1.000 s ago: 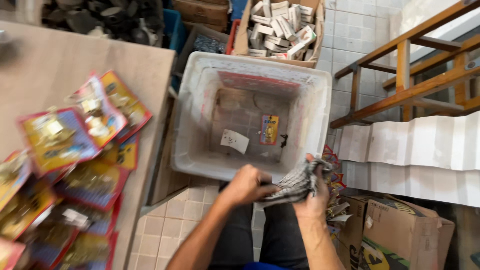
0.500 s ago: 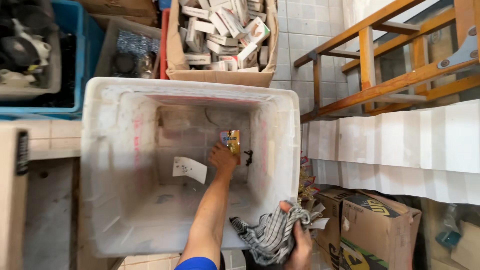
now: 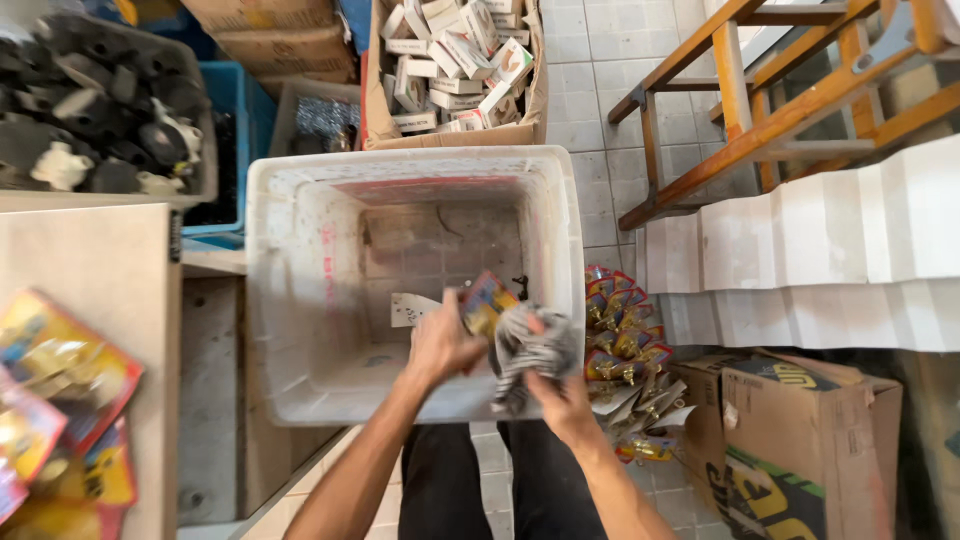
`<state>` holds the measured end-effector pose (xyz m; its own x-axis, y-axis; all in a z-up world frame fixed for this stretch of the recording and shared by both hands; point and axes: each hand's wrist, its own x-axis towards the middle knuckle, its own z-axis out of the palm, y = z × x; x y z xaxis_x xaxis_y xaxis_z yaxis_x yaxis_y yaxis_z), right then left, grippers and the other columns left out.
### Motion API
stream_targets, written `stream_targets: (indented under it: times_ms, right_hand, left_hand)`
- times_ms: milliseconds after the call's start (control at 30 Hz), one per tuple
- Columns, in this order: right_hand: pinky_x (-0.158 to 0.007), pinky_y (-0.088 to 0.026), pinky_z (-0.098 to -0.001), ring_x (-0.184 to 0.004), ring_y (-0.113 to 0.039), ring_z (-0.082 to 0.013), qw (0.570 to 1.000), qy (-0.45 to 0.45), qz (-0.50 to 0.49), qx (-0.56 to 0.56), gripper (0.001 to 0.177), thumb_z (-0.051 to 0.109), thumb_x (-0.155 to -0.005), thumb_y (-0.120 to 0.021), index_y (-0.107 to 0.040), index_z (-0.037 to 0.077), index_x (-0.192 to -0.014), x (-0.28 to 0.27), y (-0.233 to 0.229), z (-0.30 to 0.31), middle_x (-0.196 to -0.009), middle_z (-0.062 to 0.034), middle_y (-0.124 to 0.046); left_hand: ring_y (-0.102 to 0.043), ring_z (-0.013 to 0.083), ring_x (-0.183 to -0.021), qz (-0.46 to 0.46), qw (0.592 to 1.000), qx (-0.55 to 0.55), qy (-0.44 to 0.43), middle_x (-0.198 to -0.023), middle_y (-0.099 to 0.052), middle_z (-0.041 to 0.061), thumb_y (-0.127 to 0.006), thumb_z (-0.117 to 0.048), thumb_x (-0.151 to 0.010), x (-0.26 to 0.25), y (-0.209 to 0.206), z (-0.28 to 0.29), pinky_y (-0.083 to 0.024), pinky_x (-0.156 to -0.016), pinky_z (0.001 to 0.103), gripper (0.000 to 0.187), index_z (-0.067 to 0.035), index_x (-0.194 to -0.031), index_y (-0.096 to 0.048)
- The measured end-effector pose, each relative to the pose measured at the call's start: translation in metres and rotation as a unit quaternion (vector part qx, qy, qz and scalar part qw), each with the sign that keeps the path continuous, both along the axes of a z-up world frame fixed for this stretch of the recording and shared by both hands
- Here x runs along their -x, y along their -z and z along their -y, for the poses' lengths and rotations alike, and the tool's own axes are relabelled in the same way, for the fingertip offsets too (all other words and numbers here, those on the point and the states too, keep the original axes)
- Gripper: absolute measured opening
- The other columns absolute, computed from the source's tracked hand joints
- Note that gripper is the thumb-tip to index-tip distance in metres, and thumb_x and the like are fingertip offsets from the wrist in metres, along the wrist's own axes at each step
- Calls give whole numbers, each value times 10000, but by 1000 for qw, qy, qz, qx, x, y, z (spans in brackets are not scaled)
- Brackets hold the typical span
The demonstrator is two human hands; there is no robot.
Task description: The person sorts packaged door handles and hardware, wiping items with a cloth and placing them into a plastic bin on the floor of a warehouse.
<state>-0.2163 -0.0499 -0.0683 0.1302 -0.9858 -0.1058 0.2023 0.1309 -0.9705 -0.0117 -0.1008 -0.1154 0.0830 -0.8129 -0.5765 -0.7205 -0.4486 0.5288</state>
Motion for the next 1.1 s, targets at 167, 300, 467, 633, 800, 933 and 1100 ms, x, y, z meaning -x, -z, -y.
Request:
stream_targets:
  times_ms: [167, 300, 467, 633, 800, 933, 1100]
  right_hand:
    - [-1094, -271, -826, -1156, -531, -685, 882, -67, -359, 299, 453, 64, -1052, -647, -491, -249, -1341, -38, -66, -5, -1233, -497, -615]
    - [-1102, -563, -476, -1310, -641, -419, 876, -135, -336, 317, 558, 352, -1072, -558, -542, -64, -1443, -25, -45, -15, -1408, -259, -647]
    - [-727, -713, -255, -940, -852, -189, 976, -70, -181, 99, 308, 321, -988, -706, -722, 72, -1169, -26, -85, -12, -1058, -85, -843]
    - [-629, -611, -336, -632, -709, -210, 911, 253, 77, -318, 78, 113, -919, -831, -790, 67, -967, -13, -143, 4, -788, -29, -748]
    - [-975, -629, -421, -1088, -767, -245, 995, 62, -20, 69, 591, 342, -867, -825, -569, 101, -1342, 4, -125, -21, -1169, -80, -768]
    - [-1003, -680, -415, -1112, -800, -300, 938, -87, -208, 265, 414, 132, -948, -788, -698, 37, -1340, 7, -77, -35, -1217, -165, -800]
    - [-665, -584, -307, -801, -691, -189, 979, 136, 142, 45, 120, 235, -1004, -738, -692, 126, -1025, -24, -132, -29, -938, -48, -732]
  left_hand:
    - [-773, 505, -797, -13, 974, 217, 65, -843, -777, 221, -807, -273, -619, 12, -91, -106, -609, -725, 598, 742, -97, -1297, -563]
    - [-747, 416, -705, -81, 964, 249, 43, -918, -814, 113, -816, -378, -726, 7, -117, -155, -555, -604, 497, 719, -92, -1316, -519]
    - [-786, 369, -816, -73, 953, 295, 10, -1062, -821, 83, -863, -459, -725, 23, -141, -176, -582, -664, 441, 771, -114, -1340, -550]
    - [-789, 310, -812, -62, 955, 288, -29, -1157, -807, 27, -842, -388, -695, 32, -167, -183, -578, -688, 415, 809, -202, -1415, -524]
    - [-764, 326, -863, -34, 950, 304, -61, -1123, -812, 12, -818, -369, -640, 29, -168, -190, -563, -750, 424, 833, -194, -1402, -530]
    - [-799, 269, -869, -33, 934, 351, -58, -1094, -827, 1, -867, -438, -729, 33, -184, -197, -580, -738, 397, 743, -182, -1362, -577]
    - [-770, 215, -1024, -149, 901, 373, -166, -1273, -771, 63, -787, -273, -743, 42, -192, -200, -595, -892, 338, 742, -122, -1434, -561]
